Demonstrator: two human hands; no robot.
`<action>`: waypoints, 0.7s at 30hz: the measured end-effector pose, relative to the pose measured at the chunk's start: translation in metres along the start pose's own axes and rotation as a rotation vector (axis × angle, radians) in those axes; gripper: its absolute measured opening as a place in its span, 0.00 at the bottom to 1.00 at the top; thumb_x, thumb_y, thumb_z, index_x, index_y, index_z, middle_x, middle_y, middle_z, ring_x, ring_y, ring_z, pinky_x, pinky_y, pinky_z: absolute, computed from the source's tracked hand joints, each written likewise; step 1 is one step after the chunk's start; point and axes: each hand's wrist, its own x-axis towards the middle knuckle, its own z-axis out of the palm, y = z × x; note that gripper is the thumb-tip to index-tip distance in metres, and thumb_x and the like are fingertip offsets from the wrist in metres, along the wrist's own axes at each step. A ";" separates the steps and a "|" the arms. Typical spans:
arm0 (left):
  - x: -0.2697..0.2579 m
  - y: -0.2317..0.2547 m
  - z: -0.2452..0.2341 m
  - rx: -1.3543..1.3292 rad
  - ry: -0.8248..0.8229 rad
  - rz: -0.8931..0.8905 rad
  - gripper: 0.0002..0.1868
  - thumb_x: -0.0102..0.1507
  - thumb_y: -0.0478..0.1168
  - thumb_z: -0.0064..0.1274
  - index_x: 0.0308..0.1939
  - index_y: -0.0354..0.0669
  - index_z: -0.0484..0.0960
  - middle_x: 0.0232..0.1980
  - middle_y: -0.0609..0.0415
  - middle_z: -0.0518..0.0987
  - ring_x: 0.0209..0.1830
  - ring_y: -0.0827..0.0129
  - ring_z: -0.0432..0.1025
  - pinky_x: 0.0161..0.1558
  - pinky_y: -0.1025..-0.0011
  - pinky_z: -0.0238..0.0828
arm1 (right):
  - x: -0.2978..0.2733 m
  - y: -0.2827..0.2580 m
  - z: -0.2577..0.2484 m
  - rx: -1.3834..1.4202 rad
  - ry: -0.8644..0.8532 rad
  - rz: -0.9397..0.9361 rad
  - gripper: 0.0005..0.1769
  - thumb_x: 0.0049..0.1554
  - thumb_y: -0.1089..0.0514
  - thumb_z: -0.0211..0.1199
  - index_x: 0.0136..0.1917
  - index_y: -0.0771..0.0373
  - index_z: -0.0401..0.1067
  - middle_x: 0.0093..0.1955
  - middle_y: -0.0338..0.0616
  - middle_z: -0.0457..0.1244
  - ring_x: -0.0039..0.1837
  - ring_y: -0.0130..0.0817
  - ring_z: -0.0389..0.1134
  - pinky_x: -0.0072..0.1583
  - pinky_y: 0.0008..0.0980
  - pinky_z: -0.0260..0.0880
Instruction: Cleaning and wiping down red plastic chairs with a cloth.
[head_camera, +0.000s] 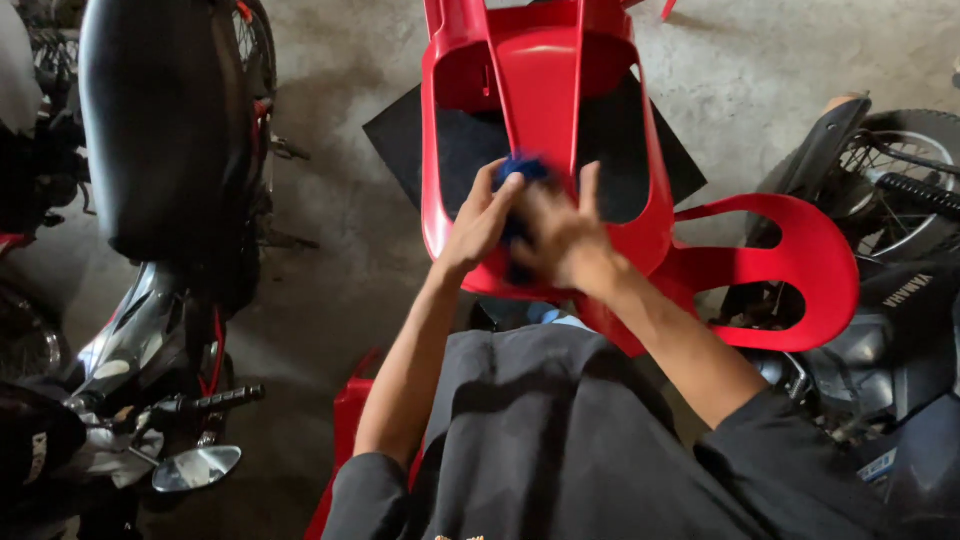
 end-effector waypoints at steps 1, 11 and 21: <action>-0.004 0.009 0.005 0.044 0.020 -0.074 0.32 0.72 0.56 0.47 0.73 0.42 0.64 0.45 0.51 0.81 0.43 0.73 0.73 0.45 0.72 0.70 | 0.004 0.008 0.001 0.001 0.089 0.076 0.46 0.58 0.41 0.61 0.81 0.61 0.50 0.79 0.50 0.51 0.79 0.49 0.53 0.75 0.80 0.25; -0.006 0.017 0.020 0.062 0.024 0.052 0.29 0.68 0.48 0.54 0.70 0.45 0.64 0.38 0.50 0.84 0.36 0.73 0.77 0.39 0.72 0.75 | -0.047 0.019 0.023 0.100 0.046 -0.004 0.50 0.57 0.45 0.55 0.84 0.68 0.43 0.86 0.57 0.35 0.86 0.52 0.35 0.74 0.78 0.27; -0.011 0.057 0.034 0.449 0.101 0.033 0.21 0.65 0.41 0.53 0.62 0.47 0.74 0.44 0.46 0.84 0.40 0.52 0.80 0.43 0.59 0.74 | -0.017 0.074 0.020 0.361 0.233 0.199 0.38 0.61 0.49 0.50 0.82 0.58 0.50 0.87 0.58 0.40 0.86 0.55 0.38 0.78 0.61 0.38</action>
